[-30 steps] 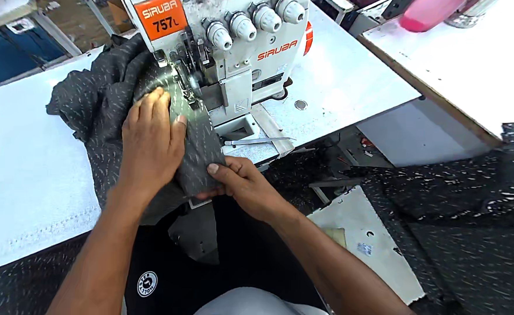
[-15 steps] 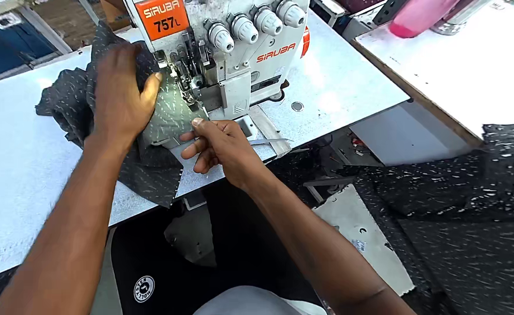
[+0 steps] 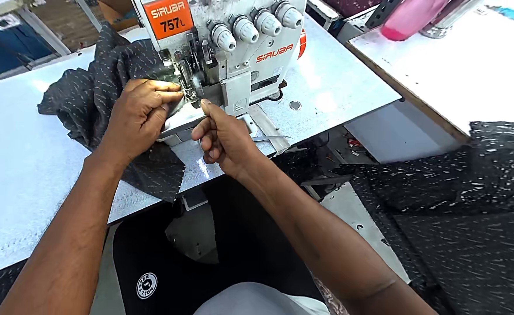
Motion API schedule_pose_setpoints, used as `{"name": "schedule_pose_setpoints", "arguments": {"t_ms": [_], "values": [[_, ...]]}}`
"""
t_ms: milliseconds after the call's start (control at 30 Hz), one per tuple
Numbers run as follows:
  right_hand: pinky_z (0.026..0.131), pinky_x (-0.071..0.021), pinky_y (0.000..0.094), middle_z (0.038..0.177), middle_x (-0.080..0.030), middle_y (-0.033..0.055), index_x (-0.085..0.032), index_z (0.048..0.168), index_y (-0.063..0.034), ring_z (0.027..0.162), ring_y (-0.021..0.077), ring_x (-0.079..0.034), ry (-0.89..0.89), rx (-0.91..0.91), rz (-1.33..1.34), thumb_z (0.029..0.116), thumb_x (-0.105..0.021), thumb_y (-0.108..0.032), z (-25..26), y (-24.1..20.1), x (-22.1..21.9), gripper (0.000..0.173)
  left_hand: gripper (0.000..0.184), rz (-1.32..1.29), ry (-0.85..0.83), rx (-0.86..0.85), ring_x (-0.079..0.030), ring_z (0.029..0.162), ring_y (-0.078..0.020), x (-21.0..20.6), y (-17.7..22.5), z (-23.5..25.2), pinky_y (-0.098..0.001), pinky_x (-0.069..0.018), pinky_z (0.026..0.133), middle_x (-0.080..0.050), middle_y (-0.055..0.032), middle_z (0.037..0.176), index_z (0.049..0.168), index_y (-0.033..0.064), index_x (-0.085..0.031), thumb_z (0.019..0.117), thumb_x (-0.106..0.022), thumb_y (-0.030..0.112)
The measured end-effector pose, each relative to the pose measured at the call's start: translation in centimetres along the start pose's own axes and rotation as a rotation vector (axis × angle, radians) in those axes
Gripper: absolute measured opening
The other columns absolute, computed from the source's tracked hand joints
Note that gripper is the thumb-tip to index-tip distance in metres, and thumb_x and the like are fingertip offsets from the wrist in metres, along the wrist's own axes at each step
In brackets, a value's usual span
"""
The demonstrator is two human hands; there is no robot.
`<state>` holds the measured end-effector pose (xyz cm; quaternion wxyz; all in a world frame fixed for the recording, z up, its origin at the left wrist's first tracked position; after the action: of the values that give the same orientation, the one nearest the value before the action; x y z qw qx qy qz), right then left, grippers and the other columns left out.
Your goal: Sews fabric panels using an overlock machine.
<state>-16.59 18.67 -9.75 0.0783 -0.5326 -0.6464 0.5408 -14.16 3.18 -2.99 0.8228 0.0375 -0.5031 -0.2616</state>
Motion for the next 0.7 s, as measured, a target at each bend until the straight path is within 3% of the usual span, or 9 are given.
{"name": "schedule_pose_setpoints", "arguments": {"t_ms": [67, 100, 200, 233, 300, 367, 467, 600, 700], "values": [[0.037, -0.0402, 0.0232, 0.052, -0.054, -0.0002, -0.06, 0.077, -0.0075, 0.039, 0.0072, -0.047, -0.045, 0.102, -0.08, 0.1093, -0.032, -0.055, -1.6, 0.4, -0.1, 0.064, 0.047, 0.134, -0.045, 0.076, -0.053, 0.13, -0.0304, -0.1, 1.3, -0.6, -0.0533, -0.0376, 0.109, -0.063, -0.0073, 0.139, 0.132, 0.0123, -0.07, 0.1016, -0.049, 0.042], [0.037, -0.0434, 0.0233, 0.054, -0.059, 0.0014, -0.064, 0.08, -0.0046, 0.04, 0.0073, -0.051, -0.057, 0.238, -0.193, 0.1114, -0.032, -0.048, -2.7, 0.3, 0.1, 0.062, 0.051, 0.19, -0.063, 0.106, -0.053, 0.126, -0.0339, -0.3, 2.5, -1.0, -0.0568, -0.0399, 0.103, -0.061, -0.0094, 0.14, 0.134, 0.0113, -0.068, 0.1007, -0.054, 0.047], [0.042, -0.0493, 0.0261, 0.064, -0.065, 0.0006, -0.072, 0.111, -0.0036, 0.048, 0.0074, -0.056, 0.062, 0.853, -0.713, 0.1065, -0.053, -0.018, -5.0, -1.1, 0.6, 0.024, 0.034, 0.285, -0.045, 0.143, -0.062, 0.11, -0.0356, -0.6, 5.3, -2.1, -0.0509, -0.0519, 0.094, -0.064, -0.0163, 0.125, 0.13, 0.0062, -0.068, 0.1013, -0.063, 0.022], [0.045, -0.0502, 0.0302, 0.064, -0.064, 0.0001, -0.068, 0.125, -0.0047, 0.049, 0.0095, -0.057, 0.125, 0.971, -0.912, 0.102, -0.059, -0.017, -4.9, -1.5, 0.4, 0.027, 0.027, 0.286, -0.028, 0.147, -0.066, 0.105, -0.0331, -0.6, 6.1, -2.4, -0.047, -0.0554, 0.089, -0.066, -0.0165, 0.118, 0.125, 0.0056, -0.071, 0.1016, -0.061, 0.015], [0.047, -0.0492, 0.0407, 0.063, -0.063, 0.0009, -0.058, 0.145, -0.0117, 0.05, 0.018, -0.058, 0.211, 0.987, -1.278, 0.0983, -0.061, -0.02, -3.8, -2.3, -0.8, 0.047, 0.024, 0.211, -0.003, 0.161, -0.067, 0.096, -0.0245, -0.3, 7.0, -2.6, -0.0381, -0.0574, 0.082, -0.067, -0.0131, 0.11, 0.117, 0.006, -0.074, 0.1022, -0.056, 0.009], [0.047, -0.0471, 0.0463, 0.065, -0.063, 0.0045, -0.062, 0.143, -0.0184, 0.053, 0.0255, -0.061, 0.268, 0.981, -1.452, 0.0984, -0.057, -0.019, -3.3, -2.6, -1.4, 0.045, 0.023, 0.03, 0.019, 0.221, -0.063, 0.085, -0.0119, 0.3, 7.1, -3.2, -0.0266, -0.0543, 0.073, -0.065, -0.0062, 0.103, 0.113, 0.0074, -0.076, 0.1017, -0.056, 0.01], [0.049, -0.0502, 0.0441, 0.069, -0.068, 0.0025, -0.075, 0.115, -0.0163, 0.056, 0.0207, -0.064, 0.349, 1.08, -1.309, 0.1014, -0.055, -0.016, -3.4, -3.7, -0.1, 0.024, 0.02, -0.179, 0.082, 0.326, -0.061, 0.076, -0.0018, -0.1, 7.1, -3.6, -0.0178, -0.0529, 0.065, -0.067, 0.0012, 0.098, 0.11, 0.011, -0.076, 0.0995, -0.06, 0.015], [0.049, -0.0488, 0.0389, 0.065, -0.064, 0.0036, -0.072, 0.111, -0.0065, 0.052, 0.0172, -0.059, 0.583, 1.096, -1.066, 0.098, -0.055, -0.009, -1.0, -5.2, 2.1, 0.021, 0.02, 0.036, 0.264, 0.294, -0.069, 0.085, -0.0167, -2.8, 8.0, -0.1, -0.0361, -0.0579, 0.072, -0.072, -0.0061, 0.099, 0.108, 0.0111, -0.079, 0.0996, -0.06, 0.013], [0.048, -0.0443, 0.0344, 0.064, -0.058, 0.003, -0.071, 0.114, -0.0059, 0.05, 0.0146, -0.051, 0.646, 1.079, -0.964, 0.0978, -0.056, -0.007, -0.3, -5.2, 2.4, 0.021, 0.024, 0.219, 0.283, 0.237, -0.07, 0.079, -0.0228, -3.8, 8.3, 1.1, -0.0414, -0.0554, 0.058, -0.071, -0.0072, 0.102, 0.111, 0.0148, -0.079, 0.0994, -0.057, 0.012]]}}
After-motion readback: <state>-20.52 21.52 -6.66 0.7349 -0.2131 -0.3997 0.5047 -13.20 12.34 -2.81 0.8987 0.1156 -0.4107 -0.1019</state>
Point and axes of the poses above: each hand's wrist, its own z-axis towards the middle knuckle, its own x-axis out of the back of the hand, y = z × x, the point moved 7 cm from there along z, towards the middle knuckle
